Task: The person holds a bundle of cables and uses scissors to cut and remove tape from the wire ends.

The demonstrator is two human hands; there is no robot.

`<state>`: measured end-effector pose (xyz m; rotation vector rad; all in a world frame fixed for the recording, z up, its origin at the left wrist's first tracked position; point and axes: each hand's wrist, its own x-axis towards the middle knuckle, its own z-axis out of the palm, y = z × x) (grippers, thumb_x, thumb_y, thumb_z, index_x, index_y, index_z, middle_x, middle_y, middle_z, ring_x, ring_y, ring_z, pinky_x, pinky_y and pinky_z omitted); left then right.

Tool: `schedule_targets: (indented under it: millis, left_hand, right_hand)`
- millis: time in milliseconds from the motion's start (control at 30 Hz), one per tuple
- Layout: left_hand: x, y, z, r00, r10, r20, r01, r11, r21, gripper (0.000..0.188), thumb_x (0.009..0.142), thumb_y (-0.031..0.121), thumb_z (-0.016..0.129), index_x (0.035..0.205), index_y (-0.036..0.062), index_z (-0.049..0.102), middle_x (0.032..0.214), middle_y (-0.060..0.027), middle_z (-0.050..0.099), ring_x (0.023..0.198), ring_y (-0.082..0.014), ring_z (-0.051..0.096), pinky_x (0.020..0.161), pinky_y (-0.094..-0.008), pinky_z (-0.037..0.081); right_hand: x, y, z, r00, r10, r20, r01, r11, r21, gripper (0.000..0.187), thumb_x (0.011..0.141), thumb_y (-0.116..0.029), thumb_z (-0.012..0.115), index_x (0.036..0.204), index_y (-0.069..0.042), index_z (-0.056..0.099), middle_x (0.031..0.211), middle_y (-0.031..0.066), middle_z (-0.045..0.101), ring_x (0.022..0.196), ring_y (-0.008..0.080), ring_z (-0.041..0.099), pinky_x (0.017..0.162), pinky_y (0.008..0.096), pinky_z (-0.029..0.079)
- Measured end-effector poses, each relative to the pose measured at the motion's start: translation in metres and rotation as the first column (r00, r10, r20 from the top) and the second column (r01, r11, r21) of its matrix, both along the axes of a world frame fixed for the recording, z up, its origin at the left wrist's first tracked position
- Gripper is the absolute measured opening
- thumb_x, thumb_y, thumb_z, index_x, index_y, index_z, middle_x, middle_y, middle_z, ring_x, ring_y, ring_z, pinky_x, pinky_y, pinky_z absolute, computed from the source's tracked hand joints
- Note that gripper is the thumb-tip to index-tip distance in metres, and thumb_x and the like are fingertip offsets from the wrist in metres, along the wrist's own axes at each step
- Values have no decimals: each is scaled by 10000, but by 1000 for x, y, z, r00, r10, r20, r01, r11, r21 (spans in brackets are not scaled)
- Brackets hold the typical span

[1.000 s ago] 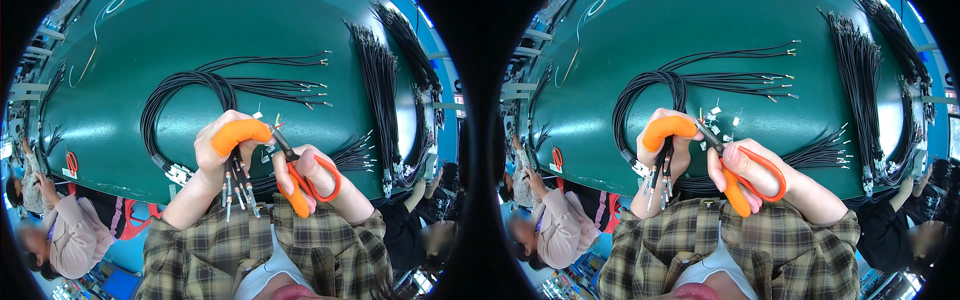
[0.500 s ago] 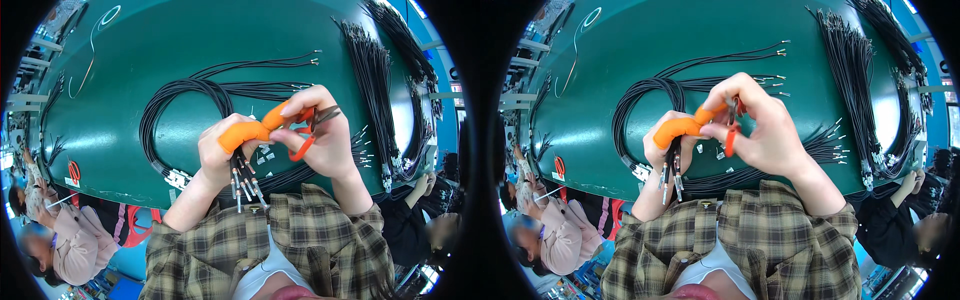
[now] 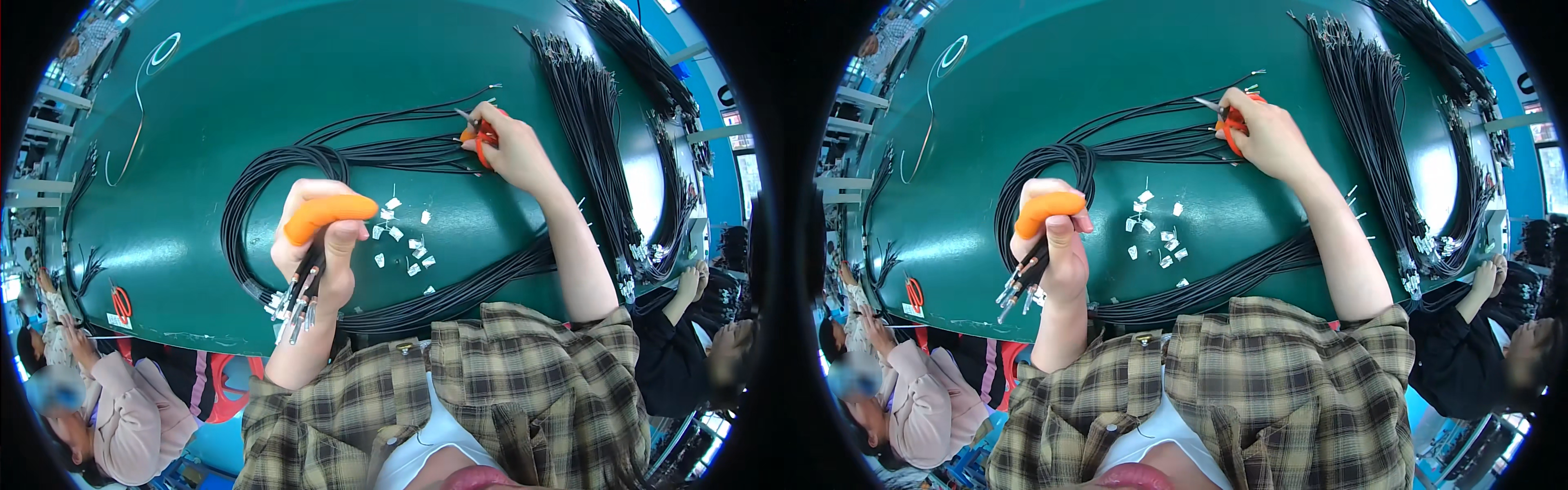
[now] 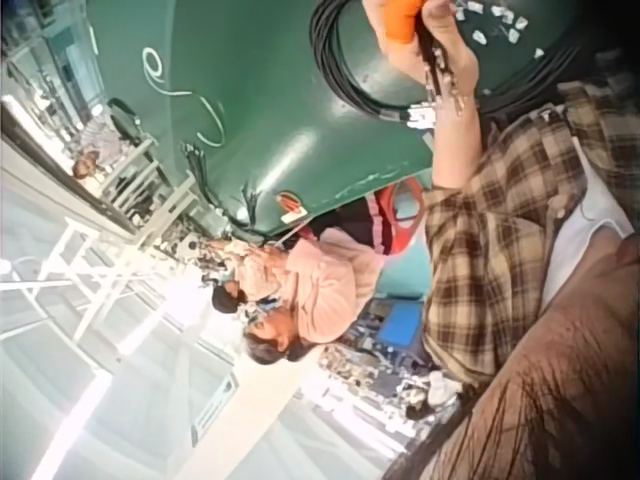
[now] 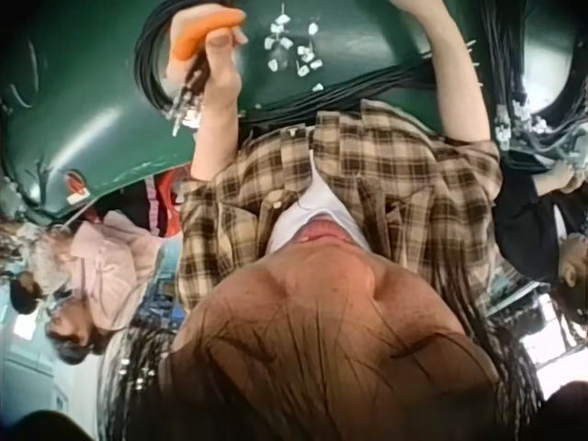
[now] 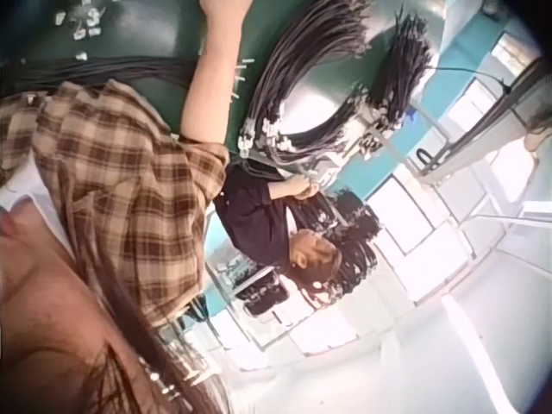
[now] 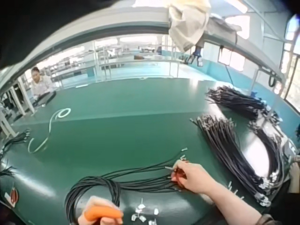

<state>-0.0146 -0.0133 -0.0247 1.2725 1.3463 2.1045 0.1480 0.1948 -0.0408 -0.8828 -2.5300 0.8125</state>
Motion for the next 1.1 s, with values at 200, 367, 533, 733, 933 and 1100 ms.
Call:
schedule_targets:
  millis: [200,367,533,733,933,1100]
  left_hand:
    - [1,4,3,1000,12,10,-11,999,-52,188,771,105,676,853,-43,596,951,-87,512,695,-111,511,617,-225,418]
    - [0,3,0,999,7,35,-5,998,-59,173,758,16,669,901,-21,579,864,-38,536,654,-68,502,581,-186,406]
    - [-1,3,0,985,-45,167,32,996,83,179,835,51,580,987,-33,534,825,-62,569,586,-70,481,531,-193,407]
    - [-3,3,-4,996,-27,90,22,998,63,214,848,68,560,1032,-35,525,843,-80,562,574,-80,458,516,-200,374]
    - [-1,5,-1,993,-41,112,34,997,62,223,828,48,583,1029,-33,534,837,-69,563,595,-78,467,540,-198,382]
    - [3,3,4,984,21,176,-16,999,-28,189,753,-9,669,921,-15,581,744,-19,578,637,-59,523,579,-182,423]
  right_hand:
    - [12,-21,42,962,-115,-249,77,985,-156,179,769,-57,643,854,-15,491,752,55,616,642,84,551,560,236,430]
    - [20,-70,39,877,470,-96,-428,677,-598,131,758,-17,615,870,-26,546,784,48,601,657,109,581,559,234,456]
    - [9,-100,23,695,718,39,-615,622,-485,243,702,35,515,931,-44,534,793,101,614,709,275,605,611,339,469]
    - [3,-97,19,813,571,112,-465,753,-466,198,758,-16,497,953,-51,487,709,150,557,671,333,567,585,403,432]
    - [5,-87,23,853,517,-67,-490,753,-439,247,695,61,516,922,-35,496,730,117,598,655,294,585,574,354,442]
    - [2,-85,25,882,470,-43,-448,805,-389,223,731,20,607,921,-34,503,770,79,608,650,232,590,579,293,448]
